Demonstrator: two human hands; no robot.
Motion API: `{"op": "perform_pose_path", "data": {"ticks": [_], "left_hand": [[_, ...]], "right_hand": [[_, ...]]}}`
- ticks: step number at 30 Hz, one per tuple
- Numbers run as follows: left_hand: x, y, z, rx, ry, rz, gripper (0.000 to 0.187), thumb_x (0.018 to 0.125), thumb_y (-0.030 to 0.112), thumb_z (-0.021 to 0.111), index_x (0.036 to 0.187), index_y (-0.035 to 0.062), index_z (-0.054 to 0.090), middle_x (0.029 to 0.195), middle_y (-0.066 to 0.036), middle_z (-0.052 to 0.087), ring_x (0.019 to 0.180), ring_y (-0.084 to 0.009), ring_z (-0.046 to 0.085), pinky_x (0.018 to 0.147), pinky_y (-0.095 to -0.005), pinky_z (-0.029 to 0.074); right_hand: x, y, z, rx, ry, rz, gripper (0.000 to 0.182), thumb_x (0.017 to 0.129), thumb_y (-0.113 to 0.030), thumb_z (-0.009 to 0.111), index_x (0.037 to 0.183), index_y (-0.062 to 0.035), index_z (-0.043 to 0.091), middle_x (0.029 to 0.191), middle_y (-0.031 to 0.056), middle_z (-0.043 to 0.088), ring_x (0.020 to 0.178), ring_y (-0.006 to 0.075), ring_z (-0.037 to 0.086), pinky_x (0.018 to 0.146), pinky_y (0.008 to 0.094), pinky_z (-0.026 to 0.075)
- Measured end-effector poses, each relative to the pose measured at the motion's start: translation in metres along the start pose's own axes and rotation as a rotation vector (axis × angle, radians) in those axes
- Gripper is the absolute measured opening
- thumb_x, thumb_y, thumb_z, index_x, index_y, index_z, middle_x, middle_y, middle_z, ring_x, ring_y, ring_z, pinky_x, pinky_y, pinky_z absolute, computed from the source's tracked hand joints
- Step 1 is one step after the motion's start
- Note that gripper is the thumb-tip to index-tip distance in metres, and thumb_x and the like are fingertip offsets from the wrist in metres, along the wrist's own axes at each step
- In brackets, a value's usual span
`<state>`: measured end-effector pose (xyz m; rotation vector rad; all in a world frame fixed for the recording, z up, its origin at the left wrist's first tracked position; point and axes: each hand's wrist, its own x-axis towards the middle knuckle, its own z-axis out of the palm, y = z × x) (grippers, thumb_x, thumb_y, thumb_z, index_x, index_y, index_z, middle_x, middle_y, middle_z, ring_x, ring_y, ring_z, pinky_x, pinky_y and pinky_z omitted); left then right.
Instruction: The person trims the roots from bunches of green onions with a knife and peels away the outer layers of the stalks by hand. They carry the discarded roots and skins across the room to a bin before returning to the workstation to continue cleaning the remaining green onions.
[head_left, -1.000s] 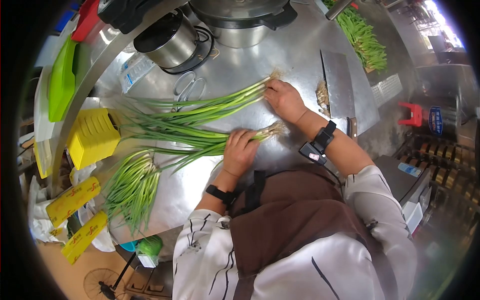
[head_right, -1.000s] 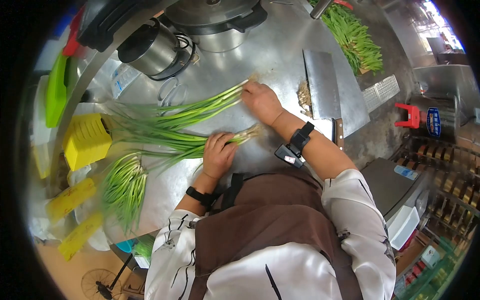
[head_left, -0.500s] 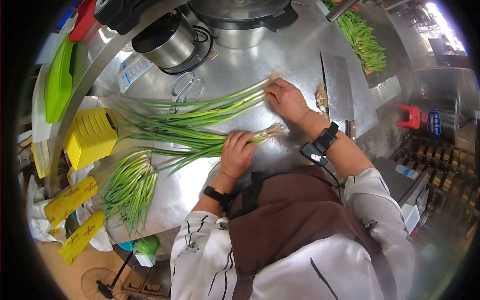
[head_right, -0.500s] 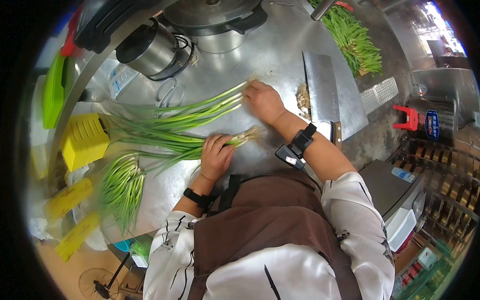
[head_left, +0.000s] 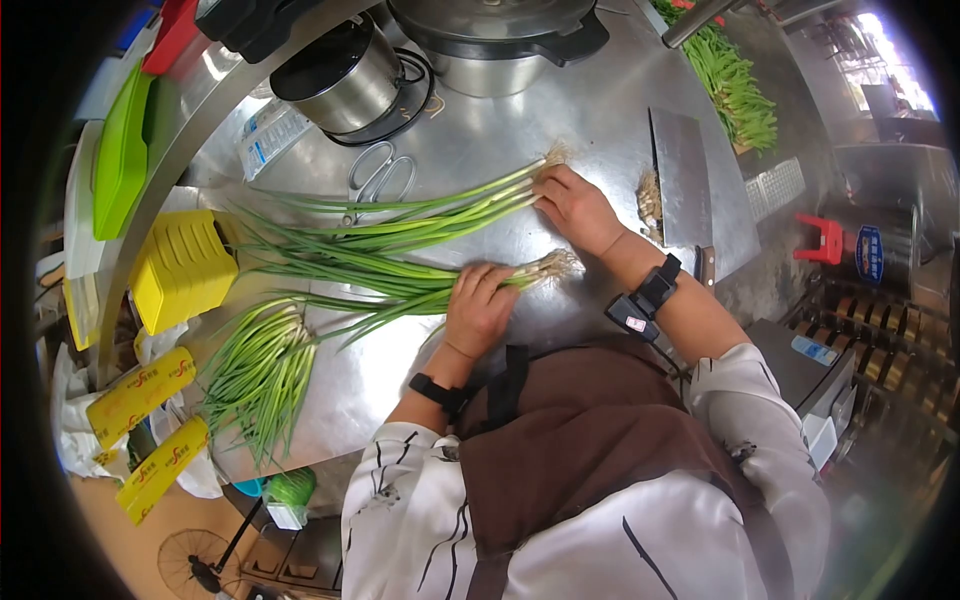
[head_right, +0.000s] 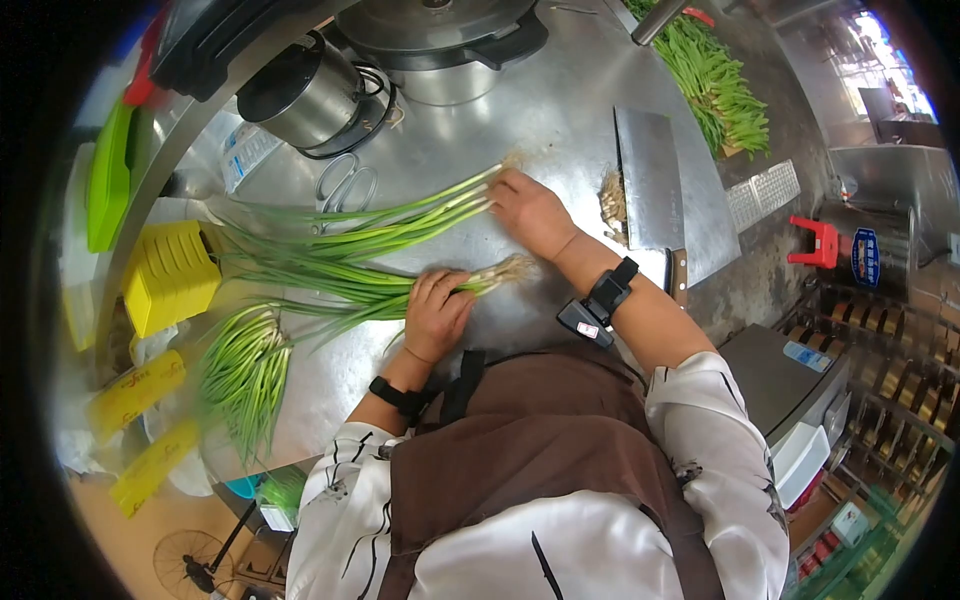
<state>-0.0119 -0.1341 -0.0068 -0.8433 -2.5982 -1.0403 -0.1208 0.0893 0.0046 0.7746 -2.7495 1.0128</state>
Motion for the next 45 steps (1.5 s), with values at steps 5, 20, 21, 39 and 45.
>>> {"op": "perform_pose_path", "data": {"ticks": [5, 20, 21, 39, 45], "left_hand": [[-0.002, -0.002, 0.001, -0.015, -0.015, -0.008, 0.017, 0.074, 0.008, 0.075, 0.089, 0.0073, 0.067, 0.113, -0.007, 0.063, 0.108, -0.0305, 0.057, 0.096, -0.0456, 0.045], [0.003, 0.003, 0.0, 0.115, -0.01, 0.019, 0.005, 0.08, 0.01, 0.069, 0.083, 0.0089, 0.064, 0.107, -0.004, 0.066, 0.121, -0.0291, 0.056, 0.109, -0.0577, 0.033], [0.002, 0.001, 0.001, 0.1, -0.017, 0.022, 0.005, 0.08, 0.01, 0.069, 0.082, 0.0088, 0.064, 0.106, -0.004, 0.066, 0.121, -0.0291, 0.056, 0.11, -0.0578, 0.033], [0.003, -0.003, 0.001, -0.02, -0.039, -0.022, 0.014, 0.077, 0.009, 0.074, 0.088, 0.0092, 0.065, 0.102, -0.007, 0.059, 0.117, -0.0309, 0.057, 0.108, -0.0541, 0.036], [0.001, -0.005, 0.004, -0.02, 0.005, 0.003, 0.017, 0.075, 0.009, 0.075, 0.089, 0.0089, 0.065, 0.102, -0.007, 0.059, 0.114, -0.0308, 0.055, 0.105, -0.0536, 0.038]], "right_hand": [[0.007, 0.005, -0.004, -0.013, -0.079, 0.112, 0.026, 0.085, -0.007, 0.063, 0.111, -0.0047, 0.063, 0.107, 0.0134, 0.06, 0.094, 0.0338, 0.065, 0.08, 0.04, 0.056], [-0.033, -0.029, 0.009, 0.018, -0.355, -0.025, 0.001, 0.08, -0.005, 0.061, 0.08, -0.0048, 0.062, 0.09, 0.0117, 0.058, 0.081, 0.0329, 0.064, 0.072, 0.0418, 0.054], [-0.036, -0.03, 0.009, 0.002, -0.352, -0.007, 0.002, 0.079, -0.006, 0.061, 0.078, -0.0047, 0.061, 0.089, 0.0115, 0.058, 0.081, 0.0326, 0.064, 0.071, 0.042, 0.053], [0.031, 0.015, 0.003, -0.204, -0.202, 0.055, 0.015, 0.084, -0.008, 0.057, 0.096, -0.0063, 0.067, 0.099, 0.0111, 0.063, 0.093, 0.0296, 0.064, 0.077, 0.0404, 0.055], [-0.015, -0.039, 0.007, 0.156, -0.28, 0.041, 0.006, 0.085, -0.009, 0.064, 0.089, -0.0084, 0.067, 0.091, 0.0072, 0.062, 0.084, 0.0294, 0.064, 0.071, 0.0399, 0.054]]}}
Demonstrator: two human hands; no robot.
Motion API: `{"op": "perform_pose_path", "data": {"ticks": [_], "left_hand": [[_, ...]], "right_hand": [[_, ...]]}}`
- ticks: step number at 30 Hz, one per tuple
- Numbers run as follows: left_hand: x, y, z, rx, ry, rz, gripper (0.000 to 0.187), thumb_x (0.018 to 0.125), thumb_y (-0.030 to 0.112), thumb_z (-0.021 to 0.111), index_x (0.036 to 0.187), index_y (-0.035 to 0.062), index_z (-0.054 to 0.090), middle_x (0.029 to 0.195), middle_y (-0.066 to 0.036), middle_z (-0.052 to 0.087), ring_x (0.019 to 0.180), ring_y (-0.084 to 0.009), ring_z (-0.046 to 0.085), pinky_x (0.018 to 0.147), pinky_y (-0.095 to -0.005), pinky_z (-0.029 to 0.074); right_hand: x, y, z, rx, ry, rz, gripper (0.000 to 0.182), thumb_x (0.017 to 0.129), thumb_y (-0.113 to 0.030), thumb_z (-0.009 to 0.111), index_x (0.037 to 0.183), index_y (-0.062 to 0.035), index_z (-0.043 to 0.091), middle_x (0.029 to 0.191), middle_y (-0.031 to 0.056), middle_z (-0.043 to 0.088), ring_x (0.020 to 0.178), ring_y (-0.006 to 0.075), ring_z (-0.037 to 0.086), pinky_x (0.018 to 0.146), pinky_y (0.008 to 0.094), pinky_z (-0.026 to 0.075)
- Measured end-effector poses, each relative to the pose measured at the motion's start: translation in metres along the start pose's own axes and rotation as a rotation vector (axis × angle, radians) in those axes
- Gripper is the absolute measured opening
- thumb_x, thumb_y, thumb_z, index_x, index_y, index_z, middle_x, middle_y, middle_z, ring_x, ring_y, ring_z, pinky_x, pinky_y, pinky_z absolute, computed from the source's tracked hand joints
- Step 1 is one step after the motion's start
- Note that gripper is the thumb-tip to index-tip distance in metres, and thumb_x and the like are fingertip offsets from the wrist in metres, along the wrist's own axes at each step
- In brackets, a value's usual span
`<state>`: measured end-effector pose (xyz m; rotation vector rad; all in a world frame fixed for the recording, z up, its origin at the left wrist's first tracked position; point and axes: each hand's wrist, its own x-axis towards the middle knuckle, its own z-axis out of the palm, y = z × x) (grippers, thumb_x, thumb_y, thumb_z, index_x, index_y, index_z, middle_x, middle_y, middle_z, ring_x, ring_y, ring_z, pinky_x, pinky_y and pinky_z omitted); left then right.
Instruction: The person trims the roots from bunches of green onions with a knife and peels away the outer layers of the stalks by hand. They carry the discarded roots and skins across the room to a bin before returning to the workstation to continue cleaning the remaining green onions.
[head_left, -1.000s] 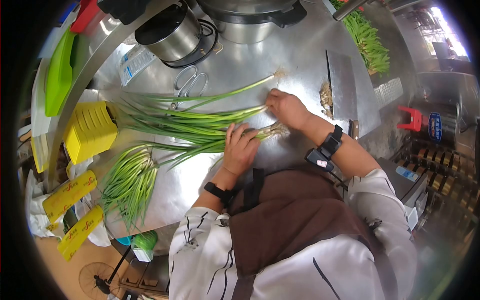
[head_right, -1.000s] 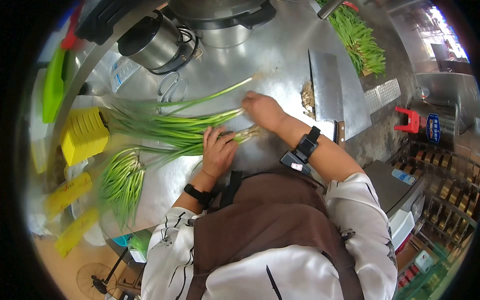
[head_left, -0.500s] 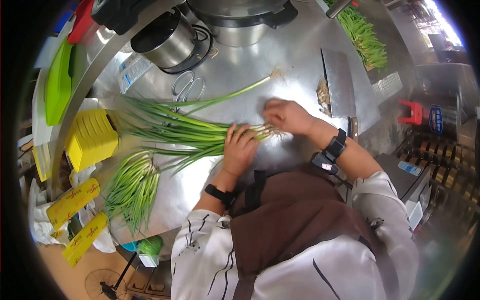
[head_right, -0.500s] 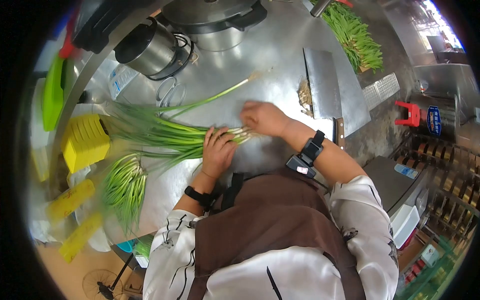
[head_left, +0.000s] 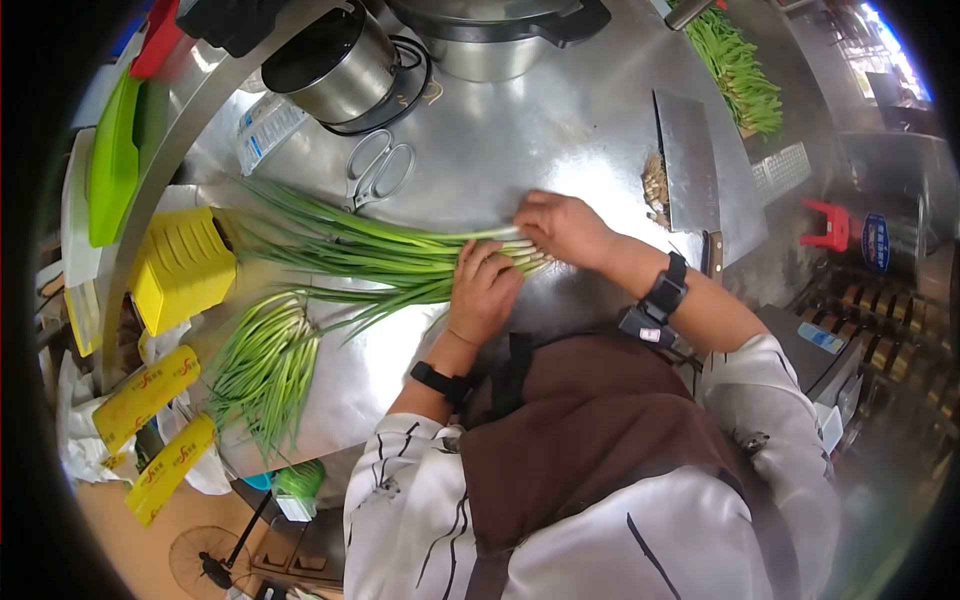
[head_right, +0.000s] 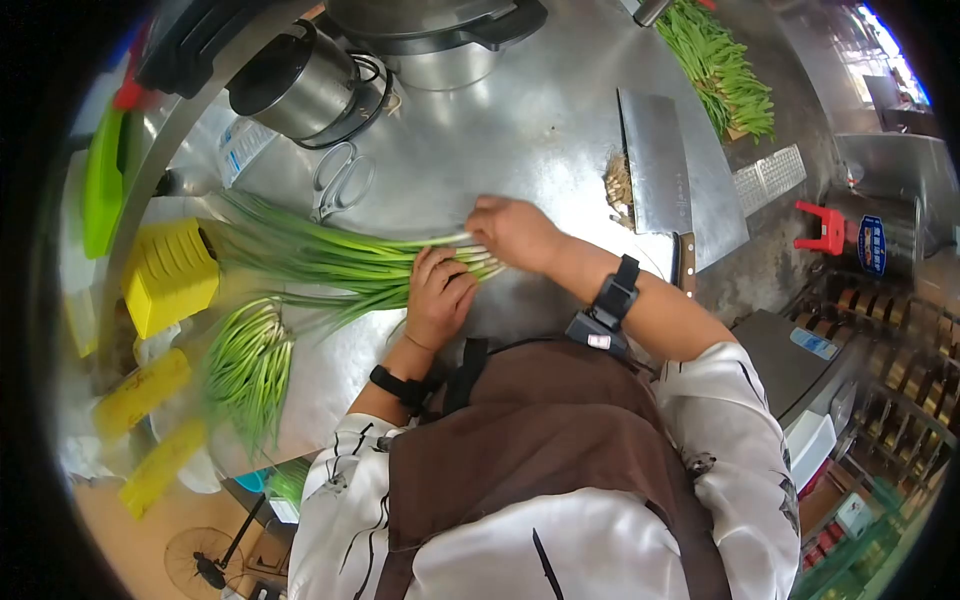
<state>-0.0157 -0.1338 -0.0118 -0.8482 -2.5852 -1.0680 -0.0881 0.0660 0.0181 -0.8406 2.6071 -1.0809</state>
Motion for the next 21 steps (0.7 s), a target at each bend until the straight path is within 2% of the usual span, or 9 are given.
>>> {"op": "perform_pose_path", "data": {"ticks": [2, 6, 9, 11, 14, 17, 18, 21], "left_hand": [[-0.001, -0.002, 0.001, -0.029, -0.004, -0.011, 0.018, 0.074, 0.01, 0.075, 0.089, 0.0094, 0.065, 0.101, -0.006, 0.06, 0.113, -0.0304, 0.055, 0.105, -0.0529, 0.037], [-0.001, 0.002, 0.0, 0.096, -0.015, 0.019, 0.017, 0.075, 0.011, 0.075, 0.089, 0.0096, 0.065, 0.101, -0.006, 0.06, 0.113, -0.0305, 0.055, 0.104, -0.0534, 0.036], [0.008, 0.011, -0.008, 0.243, -0.006, 0.064, 0.018, 0.076, 0.012, 0.074, 0.089, 0.0094, 0.064, 0.107, -0.007, 0.059, 0.113, -0.031, 0.055, 0.104, -0.0553, 0.034], [0.012, 0.007, -0.01, 0.184, -0.066, 0.041, 0.018, 0.076, 0.012, 0.074, 0.09, 0.0092, 0.063, 0.11, -0.009, 0.057, 0.113, -0.0313, 0.055, 0.104, -0.0566, 0.034], [0.011, 0.0, -0.009, 0.113, -0.113, 0.025, 0.018, 0.077, 0.012, 0.074, 0.09, 0.0089, 0.062, 0.113, -0.01, 0.054, 0.114, -0.0318, 0.055, 0.105, -0.0573, 0.034], [0.009, 0.0, -0.008, 0.071, -0.091, 0.005, 0.018, 0.076, 0.012, 0.074, 0.09, 0.0084, 0.062, 0.111, -0.011, 0.053, 0.114, -0.0327, 0.055, 0.105, -0.0573, 0.034], [0.009, 0.001, -0.007, 0.058, -0.077, -0.001, 0.019, 0.076, 0.012, 0.074, 0.089, 0.0082, 0.062, 0.11, -0.011, 0.053, 0.114, -0.0331, 0.055, 0.105, -0.0573, 0.035], [0.009, 0.001, -0.005, 0.046, -0.041, -0.01, 0.02, 0.075, 0.012, 0.075, 0.089, 0.0077, 0.062, 0.108, -0.011, 0.053, 0.113, -0.0337, 0.054, 0.104, -0.0568, 0.036]], "right_hand": [[-0.012, 0.001, 0.008, 0.009, -0.028, -0.009, 0.009, 0.085, -0.007, 0.064, 0.093, -0.0074, 0.068, 0.091, 0.0061, 0.062, 0.083, 0.0281, 0.065, 0.072, 0.038, 0.054], [-0.019, 0.004, 0.013, -0.007, 0.059, -0.058, 0.005, 0.083, -0.008, 0.064, 0.087, -0.0093, 0.067, 0.088, 0.0059, 0.059, 0.083, 0.0266, 0.063, 0.069, 0.0392, 0.053], [-0.021, 0.006, 0.014, -0.033, 0.074, -0.081, 0.007, 0.083, -0.008, 0.064, 0.089, -0.0087, 0.067, 0.09, 0.0061, 0.059, 0.085, 0.0264, 0.063, 0.07, 0.0386, 0.053], [-0.02, 0.005, 0.014, -0.023, 0.067, -0.085, 0.008, 0.084, -0.007, 0.064, 0.091, -0.0078, 0.067, 0.092, 0.0069, 0.06, 0.086, 0.027, 0.063, 0.071, 0.0382, 0.053], [-0.024, -0.003, 0.009, 0.09, 0.177, 0.023, 0.011, 0.083, -0.006, 0.065, 0.094, -0.0072, 0.067, 0.096, 0.0085, 0.06, 0.087, 0.0285, 0.063, 0.072, 0.0379, 0.054], [-0.036, -0.01, -0.005, 0.05, 0.225, 0.144, 0.016, 0.08, -0.006, 0.07, 0.096, -0.0081, 0.069, 0.093, 0.0089, 0.062, 0.085, 0.0271, 0.064, 0.073, 0.0352, 0.054], [-0.04, -0.003, -0.002, -0.003, 0.24, 0.021, 0.018, 0.08, -0.004, 0.071, 0.097, -0.008, 0.069, 0.094, 0.0085, 0.063, 0.084, 0.0273, 0.065, 0.073, 0.0355, 0.054], [-0.04, -0.004, 0.006, 0.004, 0.189, -0.045, 0.013, 0.084, -0.006, 0.066, 0.096, -0.0084, 0.068, 0.095, 0.0063, 0.062, 0.083, 0.0286, 0.064, 0.07, 0.0379, 0.054]]}}
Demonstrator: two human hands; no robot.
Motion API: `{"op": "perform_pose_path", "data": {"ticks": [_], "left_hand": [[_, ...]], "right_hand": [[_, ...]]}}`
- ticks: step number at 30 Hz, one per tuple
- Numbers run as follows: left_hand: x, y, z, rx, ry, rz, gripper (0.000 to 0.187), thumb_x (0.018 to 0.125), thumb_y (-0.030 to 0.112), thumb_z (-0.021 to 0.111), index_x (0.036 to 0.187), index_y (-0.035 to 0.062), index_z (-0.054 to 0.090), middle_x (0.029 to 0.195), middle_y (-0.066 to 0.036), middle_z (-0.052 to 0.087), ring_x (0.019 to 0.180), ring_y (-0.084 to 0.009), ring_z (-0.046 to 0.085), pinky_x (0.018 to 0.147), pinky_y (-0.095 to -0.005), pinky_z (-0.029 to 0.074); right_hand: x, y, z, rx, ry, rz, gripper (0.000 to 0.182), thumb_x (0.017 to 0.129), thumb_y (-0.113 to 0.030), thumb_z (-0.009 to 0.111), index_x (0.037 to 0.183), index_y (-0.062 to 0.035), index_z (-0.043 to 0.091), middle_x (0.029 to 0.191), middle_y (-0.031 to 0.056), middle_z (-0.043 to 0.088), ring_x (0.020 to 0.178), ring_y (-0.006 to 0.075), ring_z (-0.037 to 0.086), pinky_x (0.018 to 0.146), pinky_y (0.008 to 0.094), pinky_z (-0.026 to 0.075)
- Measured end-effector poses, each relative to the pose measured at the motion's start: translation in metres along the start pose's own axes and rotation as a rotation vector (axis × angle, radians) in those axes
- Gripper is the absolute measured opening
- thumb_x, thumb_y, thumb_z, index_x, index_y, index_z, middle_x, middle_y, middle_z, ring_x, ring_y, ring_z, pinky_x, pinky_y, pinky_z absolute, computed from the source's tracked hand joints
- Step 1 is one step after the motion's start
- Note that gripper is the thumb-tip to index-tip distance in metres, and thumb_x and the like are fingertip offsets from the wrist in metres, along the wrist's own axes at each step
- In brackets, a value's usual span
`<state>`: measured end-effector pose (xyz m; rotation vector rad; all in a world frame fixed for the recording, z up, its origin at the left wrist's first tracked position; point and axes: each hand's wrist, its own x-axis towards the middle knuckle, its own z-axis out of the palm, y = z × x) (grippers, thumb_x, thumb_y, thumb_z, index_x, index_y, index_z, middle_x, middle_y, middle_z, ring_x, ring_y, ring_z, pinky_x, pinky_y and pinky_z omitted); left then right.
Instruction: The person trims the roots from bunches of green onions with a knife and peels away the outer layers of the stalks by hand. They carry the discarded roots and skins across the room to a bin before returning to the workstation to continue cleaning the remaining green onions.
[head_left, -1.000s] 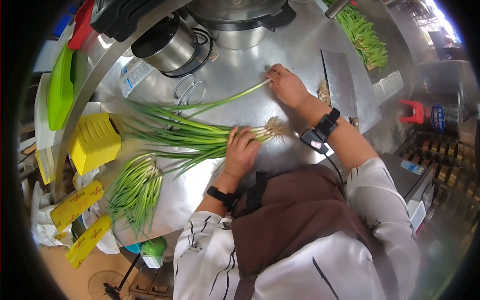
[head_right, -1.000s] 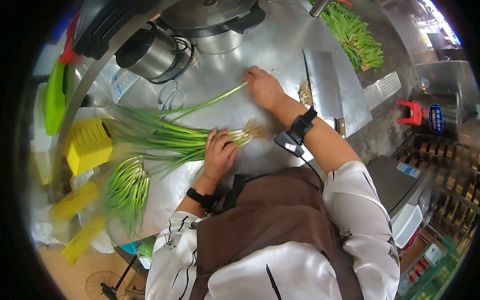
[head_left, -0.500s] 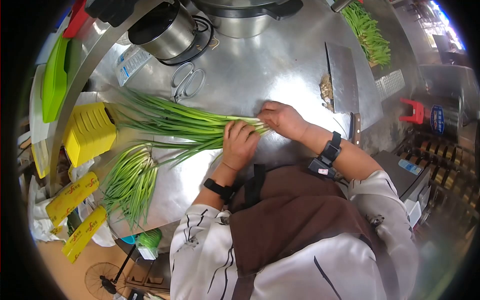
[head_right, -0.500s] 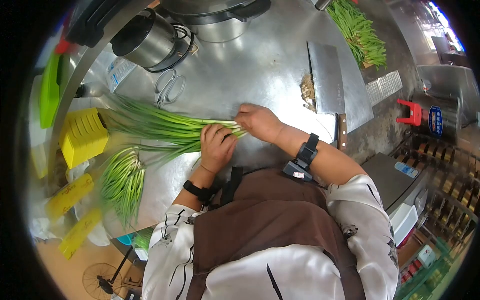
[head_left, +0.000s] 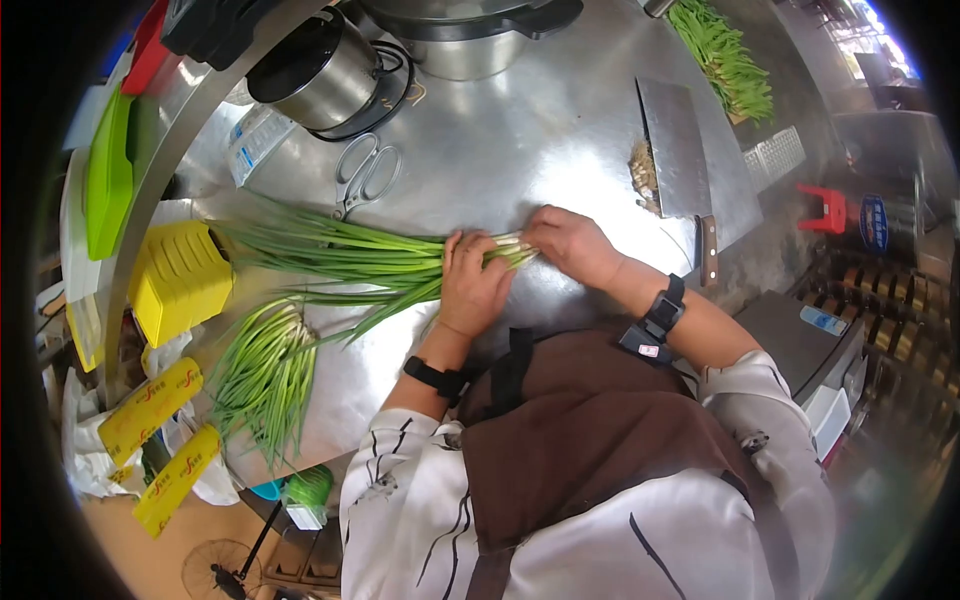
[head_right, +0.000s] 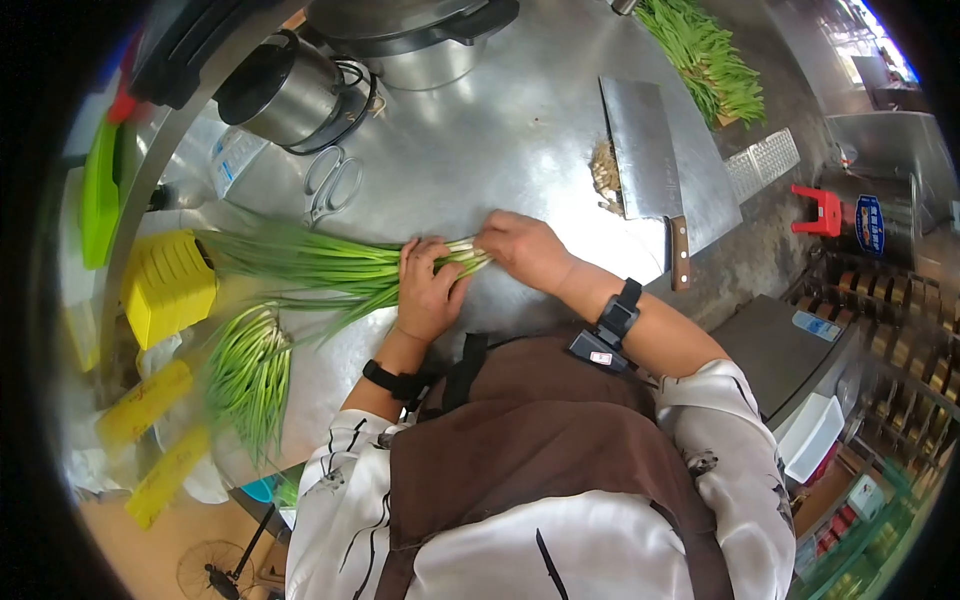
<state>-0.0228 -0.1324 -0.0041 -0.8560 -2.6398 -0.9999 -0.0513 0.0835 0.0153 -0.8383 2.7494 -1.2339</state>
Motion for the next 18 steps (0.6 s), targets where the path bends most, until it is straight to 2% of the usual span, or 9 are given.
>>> {"op": "perform_pose_path", "data": {"ticks": [4, 7, 10, 11, 13, 15, 18], "left_hand": [[0.0, -0.003, -0.001, -0.012, -0.005, 0.002, 0.02, 0.074, 0.012, 0.076, 0.086, 0.0073, 0.061, 0.106, -0.011, 0.052, 0.112, -0.034, 0.054, 0.103, -0.0566, 0.037], [0.0, -0.003, 0.001, -0.014, 0.011, 0.014, 0.02, 0.073, 0.011, 0.075, 0.086, 0.007, 0.06, 0.105, -0.011, 0.052, 0.111, -0.0338, 0.053, 0.102, -0.0562, 0.038], [0.001, -0.006, 0.003, -0.023, 0.039, 0.063, 0.024, 0.071, 0.009, 0.073, 0.091, 0.0066, 0.06, 0.102, -0.012, 0.053, 0.108, -0.0338, 0.054, 0.099, -0.0557, 0.04], [0.001, -0.007, 0.003, -0.028, 0.055, 0.074, 0.025, 0.07, 0.009, 0.072, 0.092, 0.0062, 0.06, 0.101, -0.012, 0.054, 0.106, -0.0334, 0.055, 0.098, -0.0552, 0.04], [0.004, -0.008, 0.002, -0.046, 0.069, 0.093, 0.023, 0.068, 0.009, 0.071, 0.087, 0.0055, 0.06, 0.1, -0.012, 0.055, 0.104, -0.0331, 0.055, 0.097, -0.0547, 0.041], [-0.001, -0.012, 0.004, 0.007, 0.108, 0.122, 0.019, 0.067, 0.011, 0.071, 0.08, 0.0038, 0.059, 0.102, -0.013, 0.056, 0.106, -0.0336, 0.054, 0.101, -0.0555, 0.039], [-0.005, -0.007, 0.004, 0.058, 0.128, 0.074, 0.021, 0.072, 0.015, 0.071, 0.083, 0.002, 0.059, 0.104, -0.014, 0.056, 0.11, -0.0344, 0.054, 0.107, -0.0551, 0.036]], "right_hand": [[0.015, -0.006, 0.0, 0.043, -0.102, 0.055, 0.014, 0.084, -0.009, 0.067, 0.098, -0.009, 0.069, 0.095, 0.006, 0.062, 0.086, 0.0285, 0.065, 0.072, 0.0388, 0.054], [0.021, -0.008, -0.001, 0.047, -0.128, 0.183, 0.014, 0.085, -0.012, 0.065, 0.098, -0.0092, 0.069, 0.097, 0.0068, 0.062, 0.088, 0.0293, 0.065, 0.074, 0.0398, 0.054], [0.025, -0.002, 0.003, -0.033, -0.193, 0.102, 0.011, 0.087, -0.014, 0.063, 0.096, -0.0091, 0.068, 0.096, 0.0076, 0.062, 0.088, 0.0299, 0.064, 0.074, 0.041, 0.054], [0.031, -0.006, 0.001, -0.071, -0.226, 0.07, 0.009, 0.086, -0.016, 0.063, 0.09, -0.0089, 0.066, 0.092, 0.0079, 0.06, 0.084, 0.0297, 0.063, 0.073, 0.041, 0.054], [0.037, 0.003, 0.014, -0.193, -0.244, -0.131, 0.004, 0.08, -0.012, 0.064, 0.08, -0.008, 0.064, 0.085, 0.0085, 0.059, 0.081, 0.0278, 0.062, 0.07, 0.0396, 0.054], [0.044, -0.014, 0.011, -0.229, -0.233, -0.039, 0.003, 0.079, -0.009, 0.063, 0.076, -0.0067, 0.063, 0.083, 0.0086, 0.06, 0.08, 0.0274, 0.063, 0.07, 0.0385, 0.054], [0.045, -0.019, 0.009, -0.191, -0.261, -0.041, 0.002, 0.08, -0.005, 0.062, 0.08, -0.0037, 0.062, 0.085, 0.0121, 0.06, 0.08, 0.0328, 0.063, 0.071, 0.042, 0.054]]}}
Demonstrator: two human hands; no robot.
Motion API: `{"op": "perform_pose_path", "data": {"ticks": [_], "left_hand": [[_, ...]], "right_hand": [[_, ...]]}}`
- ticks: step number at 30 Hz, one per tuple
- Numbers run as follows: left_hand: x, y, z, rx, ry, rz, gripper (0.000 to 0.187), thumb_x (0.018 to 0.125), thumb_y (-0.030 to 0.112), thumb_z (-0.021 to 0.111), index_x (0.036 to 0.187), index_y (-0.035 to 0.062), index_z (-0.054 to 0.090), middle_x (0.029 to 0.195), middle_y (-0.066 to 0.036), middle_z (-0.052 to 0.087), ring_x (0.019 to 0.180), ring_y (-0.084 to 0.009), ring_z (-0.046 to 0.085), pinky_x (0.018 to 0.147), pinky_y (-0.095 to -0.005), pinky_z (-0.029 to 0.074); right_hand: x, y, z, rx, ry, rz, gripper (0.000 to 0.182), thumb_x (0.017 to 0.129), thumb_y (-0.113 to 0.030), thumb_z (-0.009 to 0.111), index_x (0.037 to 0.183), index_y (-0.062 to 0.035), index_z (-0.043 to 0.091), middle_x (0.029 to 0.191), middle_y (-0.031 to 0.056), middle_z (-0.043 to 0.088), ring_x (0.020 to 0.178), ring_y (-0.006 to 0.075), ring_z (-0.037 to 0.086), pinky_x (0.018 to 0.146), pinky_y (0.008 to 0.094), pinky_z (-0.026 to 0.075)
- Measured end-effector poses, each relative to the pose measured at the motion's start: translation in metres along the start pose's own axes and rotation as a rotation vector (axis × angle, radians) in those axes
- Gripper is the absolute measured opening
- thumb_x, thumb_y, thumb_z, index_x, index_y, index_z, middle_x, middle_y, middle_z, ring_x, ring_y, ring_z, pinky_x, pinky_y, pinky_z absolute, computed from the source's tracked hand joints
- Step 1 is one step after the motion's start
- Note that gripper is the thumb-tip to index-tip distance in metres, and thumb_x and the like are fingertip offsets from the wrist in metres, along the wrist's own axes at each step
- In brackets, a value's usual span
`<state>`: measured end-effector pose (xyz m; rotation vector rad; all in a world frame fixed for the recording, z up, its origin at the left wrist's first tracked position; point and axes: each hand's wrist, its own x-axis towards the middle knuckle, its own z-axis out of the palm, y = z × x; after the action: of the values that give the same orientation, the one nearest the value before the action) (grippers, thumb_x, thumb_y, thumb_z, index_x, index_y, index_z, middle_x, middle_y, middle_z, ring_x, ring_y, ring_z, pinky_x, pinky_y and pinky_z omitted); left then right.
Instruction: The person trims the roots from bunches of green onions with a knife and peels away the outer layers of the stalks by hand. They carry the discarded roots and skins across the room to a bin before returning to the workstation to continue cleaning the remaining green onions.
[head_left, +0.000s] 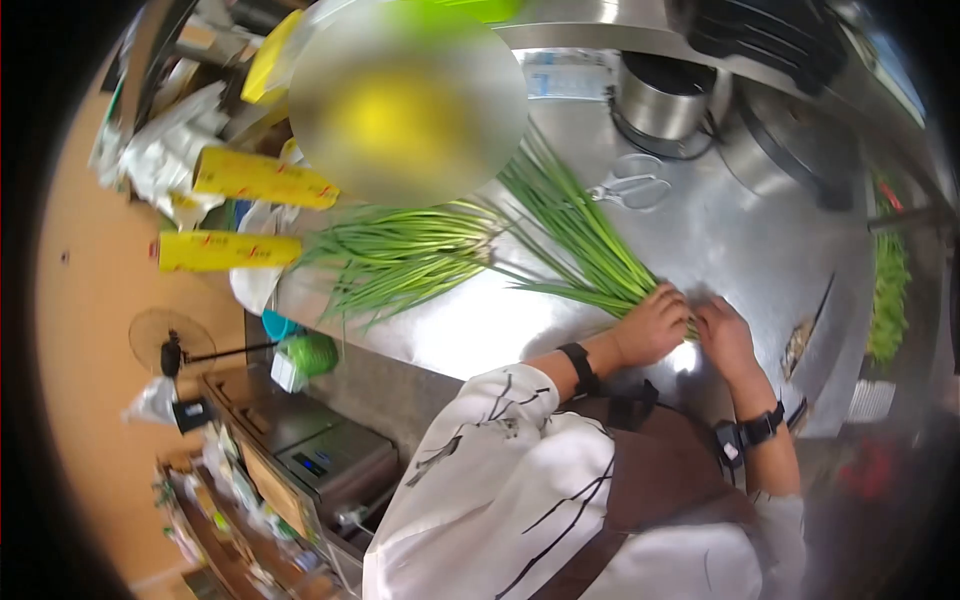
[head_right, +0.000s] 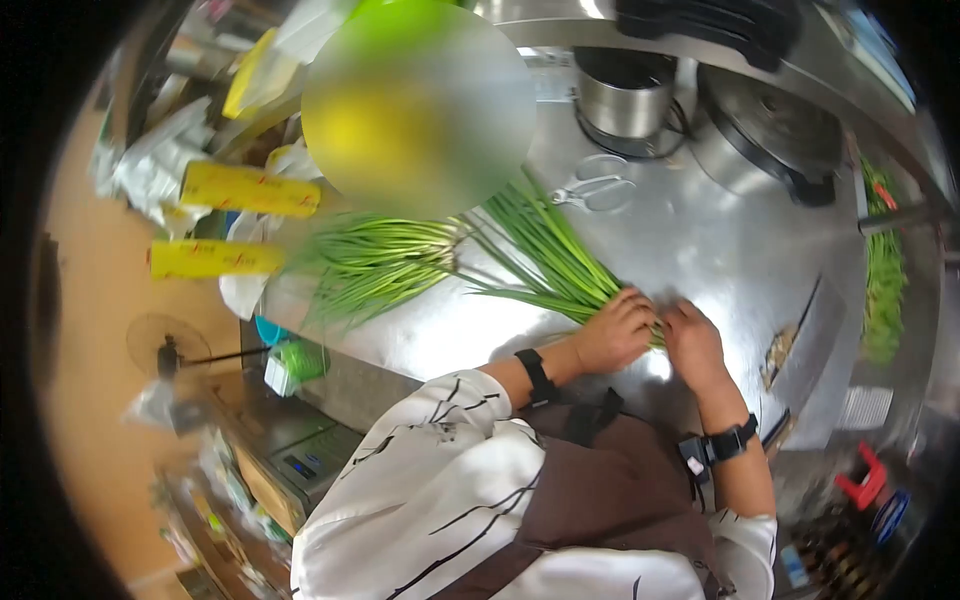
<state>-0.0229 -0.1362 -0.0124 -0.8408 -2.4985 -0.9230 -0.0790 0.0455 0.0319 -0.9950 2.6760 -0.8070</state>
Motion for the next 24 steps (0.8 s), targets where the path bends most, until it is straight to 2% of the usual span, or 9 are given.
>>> {"op": "perform_pose_path", "data": {"ticks": [5, 8, 11, 14, 16, 17, 20, 24], "left_hand": [[-0.006, 0.0, 0.002, 0.033, -0.005, -0.001, 0.022, 0.072, 0.015, 0.071, 0.086, 0.0015, 0.06, 0.105, -0.014, 0.057, 0.111, -0.0346, 0.055, 0.107, -0.0497, 0.038], [-0.006, -0.001, 0.004, -0.026, 0.023, -0.015, 0.021, 0.072, 0.014, 0.07, 0.086, 0.0012, 0.061, 0.103, -0.014, 0.057, 0.107, -0.0345, 0.056, 0.103, -0.0479, 0.041], [0.001, -0.002, 0.004, -0.081, -0.045, -0.012, 0.019, 0.073, 0.012, 0.069, 0.086, 0.0009, 0.062, 0.101, -0.014, 0.057, 0.102, -0.034, 0.056, 0.096, -0.0474, 0.045], [0.018, 0.006, 0.018, -0.072, 0.051, -0.022, 0.014, 0.074, 0.009, 0.069, 0.083, 0.002, 0.06, 0.096, -0.014, 0.056, 0.098, -0.0346, 0.056, 0.088, -0.0472, 0.048], [0.03, 0.012, 0.031, -0.114, 0.066, -0.041, 0.017, 0.072, 0.007, 0.072, 0.082, 0.0024, 0.059, 0.098, -0.014, 0.054, 0.098, -0.0355, 0.056, 0.088, -0.0488, 0.047], [0.035, 0.013, 0.032, -0.112, 0.071, -0.06, 0.018, 0.072, 0.006, 0.074, 0.083, 0.0024, 0.059, 0.099, -0.014, 0.053, 0.098, -0.0357, 0.056, 0.088, -0.0494, 0.047], [0.038, 0.019, 0.032, -0.118, 0.054, -0.062, 0.021, 0.072, 0.004, 0.075, 0.083, 0.0026, 0.058, 0.101, -0.014, 0.052, 0.1, -0.0363, 0.055, 0.09, -0.0502, 0.046], [0.045, 0.025, 0.045, -0.107, 0.009, -0.084, 0.024, 0.07, 0.003, 0.076, 0.085, 0.003, 0.057, 0.101, -0.014, 0.051, 0.102, -0.036, 0.054, 0.096, -0.0523, 0.044]], "right_hand": [[-0.004, 0.003, 0.001, 0.049, 0.013, 0.027, 0.004, 0.081, -0.001, 0.062, 0.086, -0.002, 0.062, 0.088, 0.015, 0.061, 0.084, 0.0372, 0.062, 0.073, 0.0439, 0.053], [-0.005, 0.001, -0.006, 0.106, -0.06, 0.088, 0.007, 0.082, -0.001, 0.061, 0.089, -0.002, 0.063, 0.094, 0.0169, 0.063, 0.085, 0.038, 0.062, 0.075, 0.044, 0.052], [-0.014, 0.011, -0.011, 0.143, 0.058, 0.022, 0.015, 0.083, -0.001, 0.062, 0.097, -0.002, 0.065, 0.096, 0.0177, 0.063, 0.085, 0.0365, 0.062, 0.076, 0.0436, 0.052], [-0.051, 0.019, -0.051, 0.072, 0.273, 0.196, 0.023, 0.084, -0.002, 0.064, 0.107, -0.0016, 0.064, 0.097, 0.0177, 0.063, 0.084, 0.0345, 0.063, 0.075, 0.0424, 0.052], [-0.084, 0.029, -0.08, -0.018, 0.436, 0.315, 0.028, 0.085, -0.003, 0.066, 0.113, -0.0011, 0.063, 0.1, 0.0168, 0.063, 0.084, 0.0333, 0.063, 0.076, 0.0416, 0.051], [-0.102, 0.028, -0.087, -0.056, 0.493, 0.462, 0.026, 0.085, -0.002, 0.066, 0.111, -0.0013, 0.063, 0.103, 0.0167, 0.063, 0.085, 0.0331, 0.063, 0.077, 0.0411, 0.051], [-0.164, 0.039, -0.077, -0.35, 0.536, 0.701, 0.041, 0.084, -0.006, 0.068, 0.123, 0.0005, 0.056, 0.117, 0.0191, 0.059, 0.106, 0.0364, 0.057, 0.091, 0.0441, 0.047], [-0.212, 0.049, -0.061, -0.365, 0.452, 0.943, 0.054, 0.082, -0.01, 0.071, 0.131, 0.0026, 0.05, 0.125, 0.0216, 0.054, 0.115, 0.0377, 0.052, 0.096, 0.0455, 0.044]]}}
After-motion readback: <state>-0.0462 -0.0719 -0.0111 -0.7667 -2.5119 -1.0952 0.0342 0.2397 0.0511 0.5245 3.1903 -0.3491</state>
